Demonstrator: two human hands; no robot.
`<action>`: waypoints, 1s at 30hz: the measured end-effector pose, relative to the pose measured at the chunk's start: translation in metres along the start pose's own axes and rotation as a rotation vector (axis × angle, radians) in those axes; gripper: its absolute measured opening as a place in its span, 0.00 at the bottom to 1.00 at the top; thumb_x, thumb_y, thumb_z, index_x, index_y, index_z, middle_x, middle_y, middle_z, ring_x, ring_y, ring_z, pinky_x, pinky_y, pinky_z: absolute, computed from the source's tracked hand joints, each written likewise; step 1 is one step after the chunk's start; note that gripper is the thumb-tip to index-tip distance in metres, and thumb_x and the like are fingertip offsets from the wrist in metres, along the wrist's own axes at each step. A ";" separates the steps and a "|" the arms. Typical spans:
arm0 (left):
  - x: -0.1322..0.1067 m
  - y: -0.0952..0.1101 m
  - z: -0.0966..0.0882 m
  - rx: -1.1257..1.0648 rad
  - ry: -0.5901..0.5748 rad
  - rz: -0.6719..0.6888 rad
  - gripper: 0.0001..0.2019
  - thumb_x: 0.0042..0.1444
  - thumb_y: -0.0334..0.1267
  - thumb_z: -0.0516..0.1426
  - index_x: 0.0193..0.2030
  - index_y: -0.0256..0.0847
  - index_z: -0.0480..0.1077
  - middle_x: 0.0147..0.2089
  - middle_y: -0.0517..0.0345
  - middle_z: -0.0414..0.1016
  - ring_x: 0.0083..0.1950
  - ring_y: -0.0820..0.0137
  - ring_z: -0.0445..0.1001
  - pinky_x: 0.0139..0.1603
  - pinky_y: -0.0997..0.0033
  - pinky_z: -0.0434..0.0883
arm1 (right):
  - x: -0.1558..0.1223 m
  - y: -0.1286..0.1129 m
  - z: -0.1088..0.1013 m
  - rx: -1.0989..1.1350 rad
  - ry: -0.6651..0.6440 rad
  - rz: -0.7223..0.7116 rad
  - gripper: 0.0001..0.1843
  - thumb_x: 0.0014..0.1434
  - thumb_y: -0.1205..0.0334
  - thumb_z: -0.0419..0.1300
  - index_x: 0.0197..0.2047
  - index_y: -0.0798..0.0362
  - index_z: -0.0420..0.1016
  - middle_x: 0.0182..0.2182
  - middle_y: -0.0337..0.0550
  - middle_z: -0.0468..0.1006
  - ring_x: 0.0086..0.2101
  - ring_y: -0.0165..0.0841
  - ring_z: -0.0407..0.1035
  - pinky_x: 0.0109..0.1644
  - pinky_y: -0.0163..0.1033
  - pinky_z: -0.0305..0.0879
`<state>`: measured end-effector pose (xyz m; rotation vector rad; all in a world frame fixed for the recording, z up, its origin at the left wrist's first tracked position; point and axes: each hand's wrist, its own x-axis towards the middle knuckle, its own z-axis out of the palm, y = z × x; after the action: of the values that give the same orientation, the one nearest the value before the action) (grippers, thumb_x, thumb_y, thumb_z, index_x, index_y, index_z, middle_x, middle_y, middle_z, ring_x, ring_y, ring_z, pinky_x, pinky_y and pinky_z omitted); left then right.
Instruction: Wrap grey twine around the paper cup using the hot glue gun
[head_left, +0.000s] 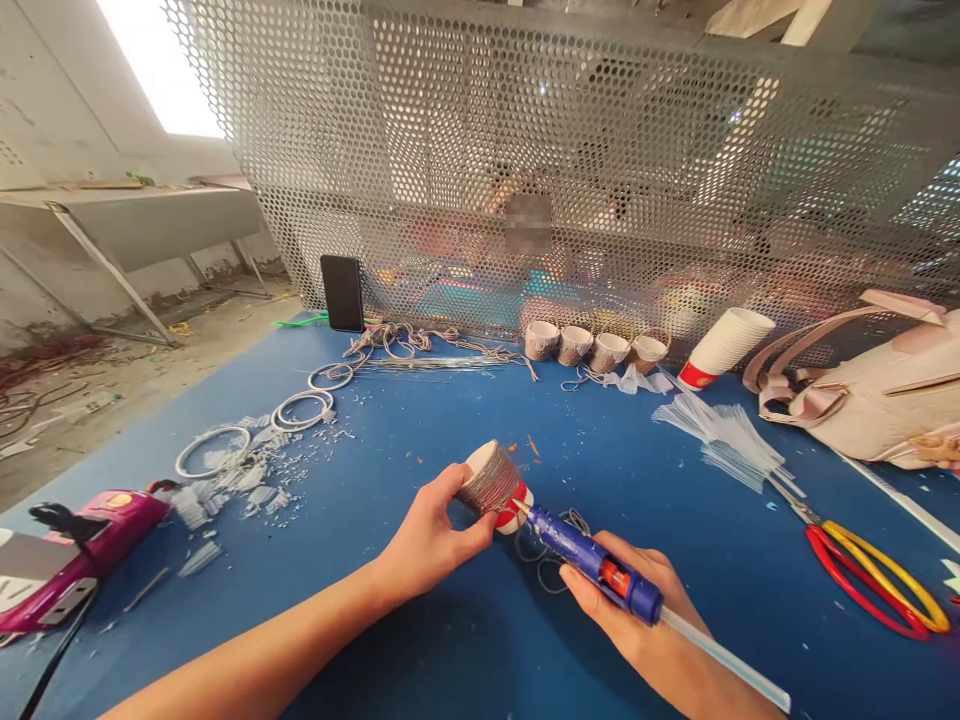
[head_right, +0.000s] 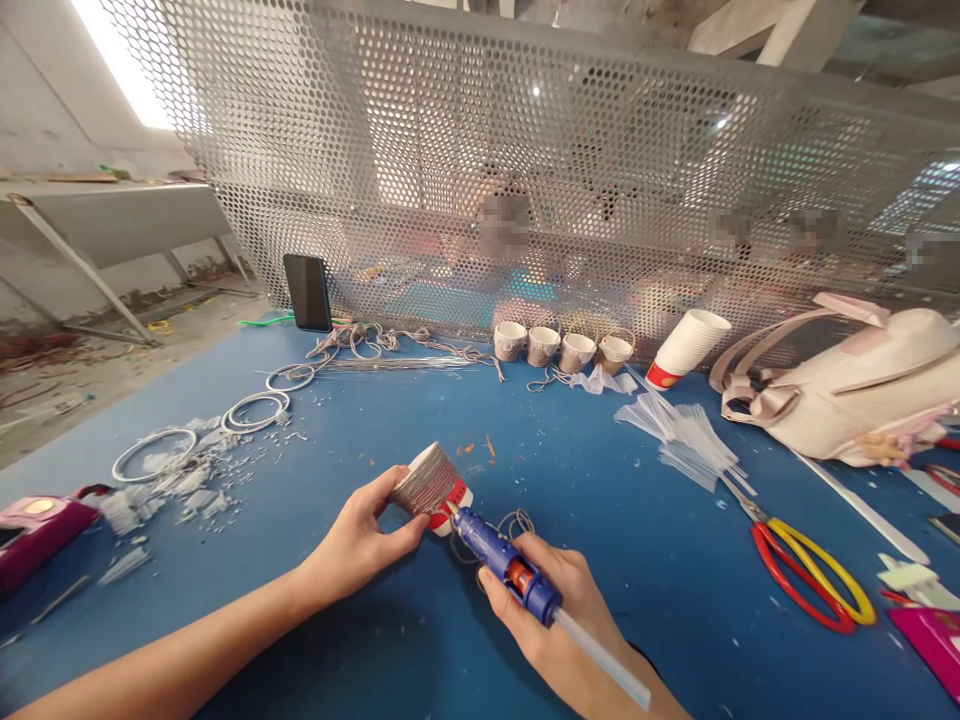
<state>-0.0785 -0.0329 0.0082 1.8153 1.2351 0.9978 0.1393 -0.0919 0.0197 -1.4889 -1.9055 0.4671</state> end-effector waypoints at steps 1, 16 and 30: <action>0.000 0.000 -0.001 0.004 -0.008 0.001 0.06 0.49 0.37 0.56 0.34 0.39 0.69 0.30 0.61 0.72 0.32 0.70 0.69 0.36 0.72 0.68 | 0.000 0.000 0.000 -0.001 0.008 -0.007 0.17 0.59 0.47 0.56 0.24 0.47 0.67 0.17 0.36 0.74 0.20 0.34 0.69 0.29 0.36 0.67; 0.004 -0.001 -0.007 -0.019 -0.101 -0.005 0.07 0.48 0.35 0.55 0.36 0.40 0.69 0.31 0.61 0.72 0.33 0.70 0.68 0.37 0.73 0.68 | 0.001 -0.003 -0.006 0.019 -0.017 -0.015 0.16 0.59 0.49 0.55 0.24 0.46 0.73 0.15 0.38 0.73 0.19 0.33 0.68 0.25 0.36 0.68; 0.005 -0.003 -0.012 -0.102 -0.167 0.069 0.06 0.50 0.34 0.56 0.36 0.39 0.70 0.34 0.59 0.72 0.35 0.69 0.70 0.39 0.72 0.70 | 0.001 -0.003 -0.011 0.095 0.065 0.085 0.15 0.56 0.48 0.59 0.23 0.46 0.72 0.19 0.37 0.75 0.25 0.35 0.72 0.27 0.34 0.69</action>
<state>-0.0894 -0.0256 0.0118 1.8317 1.0091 0.9098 0.1444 -0.0934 0.0301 -1.5095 -1.7506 0.5336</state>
